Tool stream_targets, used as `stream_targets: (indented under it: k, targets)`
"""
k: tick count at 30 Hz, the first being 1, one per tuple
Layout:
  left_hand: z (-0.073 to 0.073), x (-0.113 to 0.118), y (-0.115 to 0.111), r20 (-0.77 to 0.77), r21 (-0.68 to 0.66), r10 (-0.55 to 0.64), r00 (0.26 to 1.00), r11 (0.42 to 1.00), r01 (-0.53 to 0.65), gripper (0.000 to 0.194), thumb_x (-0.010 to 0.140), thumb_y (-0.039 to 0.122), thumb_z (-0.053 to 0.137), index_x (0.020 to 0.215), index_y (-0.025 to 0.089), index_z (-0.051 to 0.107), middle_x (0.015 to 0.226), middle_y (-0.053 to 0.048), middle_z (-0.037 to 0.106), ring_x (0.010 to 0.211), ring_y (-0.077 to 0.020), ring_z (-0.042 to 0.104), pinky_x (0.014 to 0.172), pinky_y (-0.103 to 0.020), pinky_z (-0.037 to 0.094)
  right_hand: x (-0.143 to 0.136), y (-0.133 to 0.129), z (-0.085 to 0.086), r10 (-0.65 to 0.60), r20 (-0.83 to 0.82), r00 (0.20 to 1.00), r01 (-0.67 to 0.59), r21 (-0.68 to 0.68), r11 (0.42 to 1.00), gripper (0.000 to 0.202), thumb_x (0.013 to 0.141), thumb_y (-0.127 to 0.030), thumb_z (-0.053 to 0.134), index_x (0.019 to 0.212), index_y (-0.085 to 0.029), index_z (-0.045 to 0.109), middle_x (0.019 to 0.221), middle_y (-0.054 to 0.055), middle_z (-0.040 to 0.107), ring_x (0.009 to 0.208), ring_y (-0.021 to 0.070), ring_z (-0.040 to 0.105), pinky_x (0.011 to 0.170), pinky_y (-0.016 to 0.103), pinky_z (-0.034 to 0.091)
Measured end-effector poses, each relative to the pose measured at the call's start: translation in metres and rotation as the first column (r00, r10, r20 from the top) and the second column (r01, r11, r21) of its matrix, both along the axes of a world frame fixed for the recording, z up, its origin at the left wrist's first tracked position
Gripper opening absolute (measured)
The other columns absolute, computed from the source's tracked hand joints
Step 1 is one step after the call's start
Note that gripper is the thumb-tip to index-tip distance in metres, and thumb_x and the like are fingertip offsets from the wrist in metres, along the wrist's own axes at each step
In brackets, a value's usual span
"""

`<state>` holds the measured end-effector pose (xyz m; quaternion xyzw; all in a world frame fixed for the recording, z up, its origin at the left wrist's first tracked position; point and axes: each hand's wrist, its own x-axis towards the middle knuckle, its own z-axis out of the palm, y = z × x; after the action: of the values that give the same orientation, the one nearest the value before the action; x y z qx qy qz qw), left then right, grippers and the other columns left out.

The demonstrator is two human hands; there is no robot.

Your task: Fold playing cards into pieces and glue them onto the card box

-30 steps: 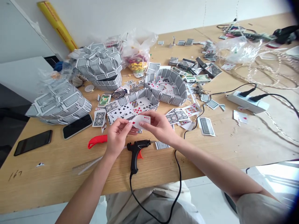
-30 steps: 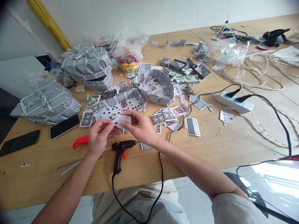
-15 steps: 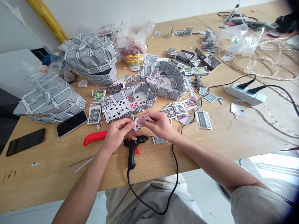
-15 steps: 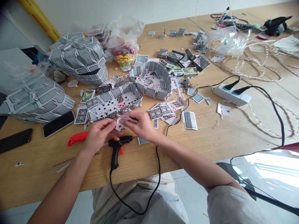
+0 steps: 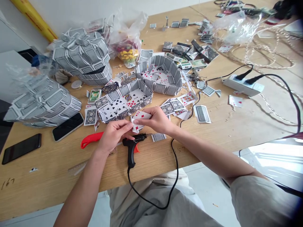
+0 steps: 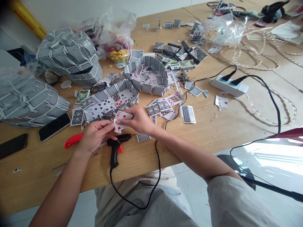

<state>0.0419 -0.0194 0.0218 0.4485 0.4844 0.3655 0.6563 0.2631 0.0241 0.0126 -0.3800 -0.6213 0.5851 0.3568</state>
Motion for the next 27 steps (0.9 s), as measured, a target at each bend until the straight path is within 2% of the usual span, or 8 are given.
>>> stream_targets:
  k: [7, 11, 13, 16, 20, 24, 27]
  targets:
    - [0.0, 0.005, -0.002, -0.09, 0.125, 0.056, 0.994, 0.991, -0.045, 0.035, 0.086, 0.051, 0.085, 0.09, 0.016, 0.081, 0.077, -0.009, 0.081, 0.067, -0.024, 0.08, 0.053, -0.029, 0.068, -0.002, 0.0, 0.0, -0.044, -0.006, 0.999, 0.044, -0.017, 0.999, 0.046, 0.076, -0.058, 0.092, 0.085, -0.014, 0.079, 0.072, 0.001, 0.071, 0.065, 0.0142, 0.057, 0.058, 0.026, 0.042]
    - [-0.002, 0.008, -0.003, -0.162, 0.273, 0.16, 0.974, 0.955, -0.112, 0.032, 0.092, 0.05, 0.079, 0.089, 0.018, 0.078, 0.068, -0.004, 0.076, 0.056, -0.0184, 0.073, 0.049, -0.025, 0.061, -0.006, 0.0, -0.001, -0.055, -0.145, 0.988, 0.037, -0.129, 0.991, 0.043, 0.077, -0.051, 0.093, 0.098, -0.016, 0.08, 0.087, 0.003, 0.078, 0.074, 0.017, 0.068, 0.068, 0.028, 0.055]
    - [-0.003, 0.01, -0.004, -0.187, 0.345, 0.229, 0.955, 0.926, -0.154, 0.031, 0.095, 0.049, 0.076, 0.091, 0.019, 0.077, 0.068, -0.003, 0.075, 0.054, -0.0165, 0.07, 0.049, -0.025, 0.06, -0.008, 0.0, -0.003, -0.03, -0.248, 0.968, -0.028, -0.227, 0.974, 0.045, 0.074, -0.042, 0.096, 0.106, -0.017, 0.078, 0.095, 0.005, 0.081, 0.081, 0.0188, 0.074, 0.077, 0.031, 0.061]
    - [-0.002, 0.013, -0.006, -0.214, 0.41, 0.299, 0.93, 0.891, -0.192, 0.03, 0.098, 0.048, 0.073, 0.092, 0.019, 0.075, 0.07, -0.002, 0.075, 0.054, -0.0155, 0.068, 0.051, -0.025, 0.059, -0.01, 0.001, -0.006, -0.002, -0.343, 0.939, -0.11, -0.306, 0.946, 0.046, 0.069, -0.029, 0.098, 0.106, -0.015, 0.076, 0.096, 0.007, 0.083, 0.085, 0.0196, 0.078, 0.084, 0.034, 0.064]
    - [0.001, 0.012, -0.007, -0.217, 0.407, 0.249, 0.944, 0.902, -0.144, 0.031, 0.1, 0.049, 0.072, 0.09, 0.02, 0.075, 0.072, -0.003, 0.075, 0.057, -0.0156, 0.068, 0.055, -0.026, 0.06, -0.009, 0.002, -0.005, -0.069, -0.35, 0.934, -0.052, -0.325, 0.944, 0.04, 0.069, -0.025, 0.097, 0.099, -0.014, 0.073, 0.092, 0.006, 0.082, 0.078, 0.0169, 0.076, 0.078, 0.031, 0.063]
    - [0.001, 0.006, -0.005, -0.219, 0.33, 0.122, 0.968, 0.943, -0.044, 0.033, 0.099, 0.051, 0.073, 0.094, 0.018, 0.079, 0.085, -0.008, 0.08, 0.065, -0.0181, 0.072, 0.058, -0.028, 0.063, -0.007, 0.002, 0.001, -0.165, -0.335, 0.928, 0.038, -0.354, 0.934, 0.05, 0.058, -0.021, 0.102, 0.093, -0.017, 0.066, 0.08, 0.002, 0.078, 0.069, 0.0147, 0.072, 0.067, 0.027, 0.058]
    - [0.0, 0.005, -0.005, -0.229, 0.316, 0.109, 0.967, 0.948, -0.032, 0.032, 0.1, 0.049, 0.072, 0.093, 0.018, 0.08, 0.084, -0.008, 0.079, 0.063, -0.0166, 0.071, 0.059, -0.028, 0.063, -0.007, 0.0, 0.005, -0.194, -0.336, 0.922, 0.063, -0.362, 0.93, 0.052, 0.057, -0.024, 0.103, 0.092, -0.018, 0.066, 0.077, 0.0, 0.076, 0.068, 0.0138, 0.07, 0.064, 0.026, 0.057]
